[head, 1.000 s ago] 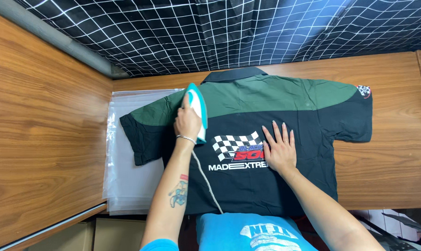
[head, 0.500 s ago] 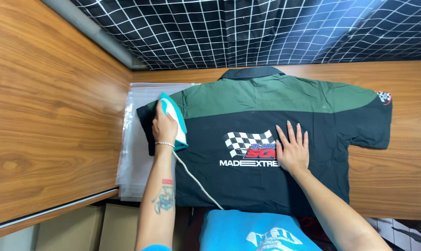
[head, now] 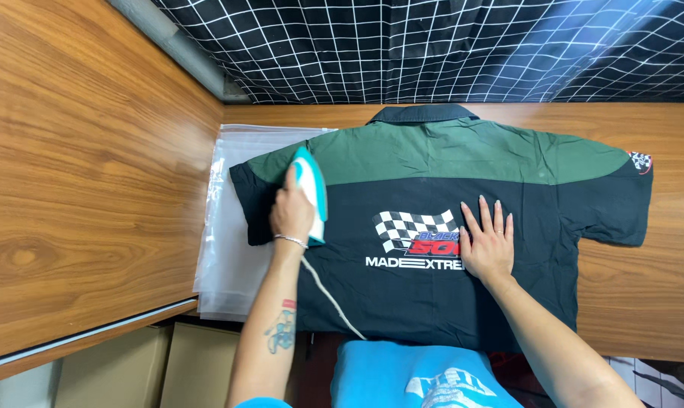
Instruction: The person irons a black and green short-sleeved shirt laid flat on a wooden table, then folds the shirt neatly and places it into a clear plastic bag. The shirt is handled one at a time, and the final state shows the folded shirt inside the bag.
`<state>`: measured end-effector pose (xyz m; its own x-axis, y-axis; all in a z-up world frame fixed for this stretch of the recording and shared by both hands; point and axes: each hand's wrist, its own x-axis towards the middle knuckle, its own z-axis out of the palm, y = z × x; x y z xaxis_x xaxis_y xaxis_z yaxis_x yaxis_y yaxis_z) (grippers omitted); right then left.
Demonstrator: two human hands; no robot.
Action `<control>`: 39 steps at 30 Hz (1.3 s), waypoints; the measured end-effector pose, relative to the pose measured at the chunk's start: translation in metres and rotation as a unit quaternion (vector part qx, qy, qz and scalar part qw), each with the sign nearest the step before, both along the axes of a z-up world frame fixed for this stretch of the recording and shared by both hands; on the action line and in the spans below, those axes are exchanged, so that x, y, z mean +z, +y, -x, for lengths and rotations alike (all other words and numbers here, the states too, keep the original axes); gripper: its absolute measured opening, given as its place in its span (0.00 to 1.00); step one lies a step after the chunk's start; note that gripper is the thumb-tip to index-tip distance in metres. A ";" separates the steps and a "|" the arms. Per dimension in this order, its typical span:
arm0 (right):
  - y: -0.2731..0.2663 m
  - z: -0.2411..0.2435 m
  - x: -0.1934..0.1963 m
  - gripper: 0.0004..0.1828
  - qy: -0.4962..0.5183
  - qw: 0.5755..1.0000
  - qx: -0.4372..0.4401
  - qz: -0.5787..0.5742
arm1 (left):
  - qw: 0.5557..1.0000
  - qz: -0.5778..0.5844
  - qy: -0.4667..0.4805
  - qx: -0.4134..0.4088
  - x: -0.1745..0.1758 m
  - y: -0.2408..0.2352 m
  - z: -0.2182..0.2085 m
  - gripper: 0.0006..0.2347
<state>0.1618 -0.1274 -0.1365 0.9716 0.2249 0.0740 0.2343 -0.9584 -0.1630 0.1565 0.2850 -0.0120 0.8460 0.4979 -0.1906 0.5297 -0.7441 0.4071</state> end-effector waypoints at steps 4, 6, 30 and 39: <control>0.001 0.002 0.000 0.29 -0.001 1.000 -0.001 0.003 | 0.999 -0.013 0.001 0.032 -0.008 0.049 0.018 0.21; 0.000 0.000 -0.001 0.29 -0.002 1.000 -0.001 -0.002 | 0.996 -0.038 0.011 0.074 -0.012 0.071 0.026 0.21; -0.002 0.001 -0.001 0.31 -0.007 1.000 0.012 0.002 | 0.998 -0.003 -0.034 -0.048 0.005 -0.034 0.004 0.22; 0.002 0.001 0.001 0.29 -0.009 1.000 -0.004 0.006 | 0.996 -0.071 -0.003 0.054 -0.039 0.083 0.031 0.22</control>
<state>0.1603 -0.1251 -0.1354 0.9721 0.2172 0.0886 0.2284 -0.9624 -0.1468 0.1255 0.3684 -0.0511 0.7873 0.6072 -0.1073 0.6074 -0.7337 0.3046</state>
